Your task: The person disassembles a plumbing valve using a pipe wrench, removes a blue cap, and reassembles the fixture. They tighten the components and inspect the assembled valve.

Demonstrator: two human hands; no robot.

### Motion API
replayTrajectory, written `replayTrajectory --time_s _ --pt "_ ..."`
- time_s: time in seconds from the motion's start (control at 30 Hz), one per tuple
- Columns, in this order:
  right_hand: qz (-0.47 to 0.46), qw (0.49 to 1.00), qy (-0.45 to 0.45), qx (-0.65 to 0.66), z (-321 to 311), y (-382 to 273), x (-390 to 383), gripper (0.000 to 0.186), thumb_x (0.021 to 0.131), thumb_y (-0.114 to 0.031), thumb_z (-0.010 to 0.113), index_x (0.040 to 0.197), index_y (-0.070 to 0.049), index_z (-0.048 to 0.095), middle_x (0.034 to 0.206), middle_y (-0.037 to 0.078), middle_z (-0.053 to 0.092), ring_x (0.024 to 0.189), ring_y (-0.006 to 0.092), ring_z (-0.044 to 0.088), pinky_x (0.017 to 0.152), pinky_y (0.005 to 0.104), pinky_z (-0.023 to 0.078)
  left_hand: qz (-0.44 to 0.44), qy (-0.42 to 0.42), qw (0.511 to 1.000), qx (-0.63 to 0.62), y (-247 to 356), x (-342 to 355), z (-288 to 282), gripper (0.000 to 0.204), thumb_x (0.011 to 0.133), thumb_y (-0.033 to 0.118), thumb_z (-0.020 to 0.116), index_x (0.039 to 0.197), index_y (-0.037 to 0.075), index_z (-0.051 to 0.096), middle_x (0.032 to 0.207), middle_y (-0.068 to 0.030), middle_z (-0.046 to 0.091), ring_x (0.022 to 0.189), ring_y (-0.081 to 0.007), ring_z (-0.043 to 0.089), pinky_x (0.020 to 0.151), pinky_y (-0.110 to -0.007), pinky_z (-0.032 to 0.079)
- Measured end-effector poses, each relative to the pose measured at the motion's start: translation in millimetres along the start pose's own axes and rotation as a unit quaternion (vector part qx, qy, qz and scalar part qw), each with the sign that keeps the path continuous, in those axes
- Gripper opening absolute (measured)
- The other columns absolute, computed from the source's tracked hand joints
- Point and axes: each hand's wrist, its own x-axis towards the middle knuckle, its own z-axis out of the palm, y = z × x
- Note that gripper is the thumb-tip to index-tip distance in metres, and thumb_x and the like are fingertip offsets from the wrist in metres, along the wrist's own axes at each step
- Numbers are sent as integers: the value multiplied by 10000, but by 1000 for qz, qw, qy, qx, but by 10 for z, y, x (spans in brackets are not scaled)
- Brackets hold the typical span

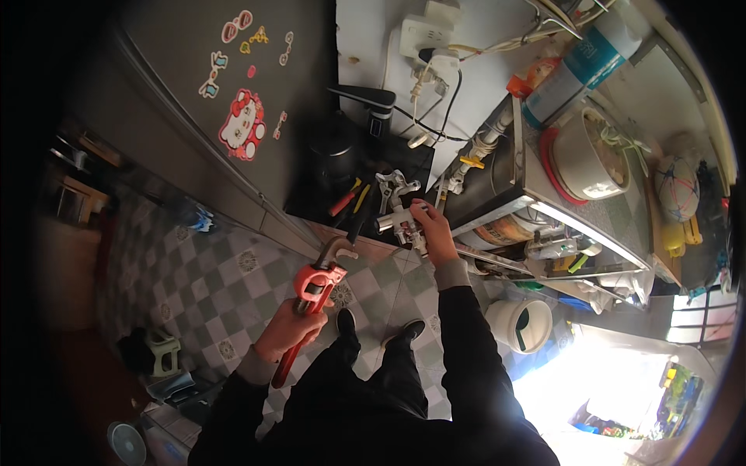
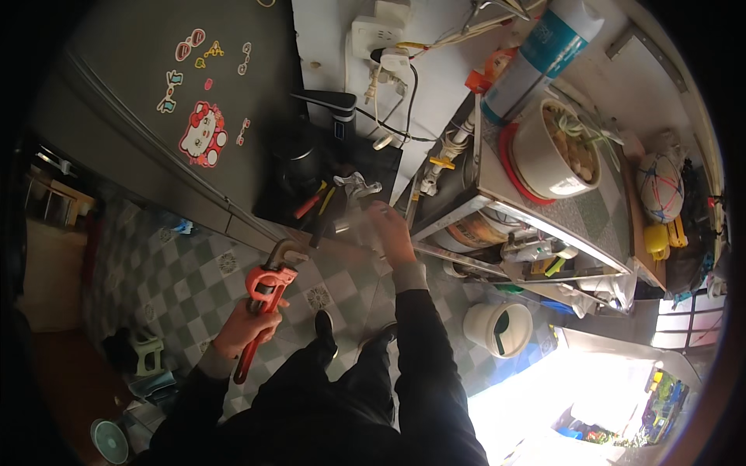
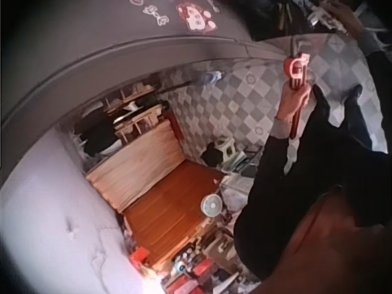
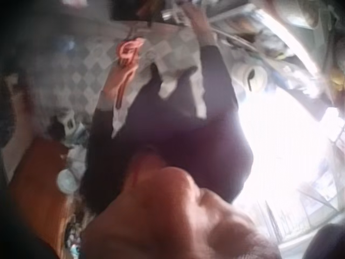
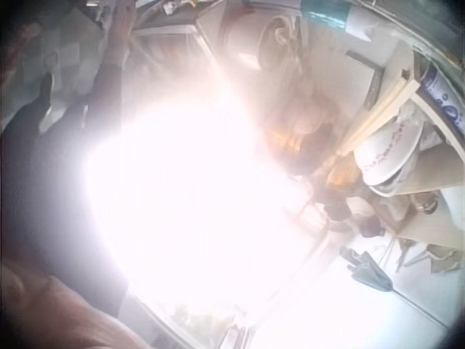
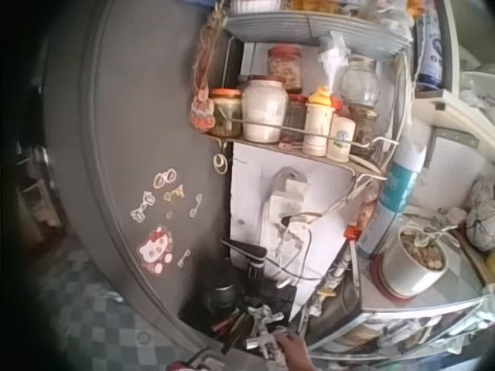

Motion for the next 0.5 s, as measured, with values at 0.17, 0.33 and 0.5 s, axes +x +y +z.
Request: replayTrajectory --time_s 0.17,0.33,0.5 --pt "-56 998 -1 -14 17 -625 -1224 416 995 -190 622 1348 -4 505 896 52 625 769 142 679 657 274 540 2 -59 993 103 320 98 148 181 938 157 654 1046 12 635 641 19 519 481 -46 448 450 -235 349" --pt "-82 987 69 -120 -103 -849 -2135 367 1001 -144 594 1339 -56 482 897 38 570 721 106 643 597 245 500 57 -127 974 178 509 113 705 198 940 235 702 926 49 635 612 53 497 490 -29 423 468 -235 328" --pt "-93 988 118 -44 -373 -965 -3072 368 997 -153 595 1337 -70 485 903 40 570 722 99 640 588 236 497 64 -230 935 263 512 107 1356 220 940 258 703 908 53 628 584 43 506 466 -34 441 451 -237 327"
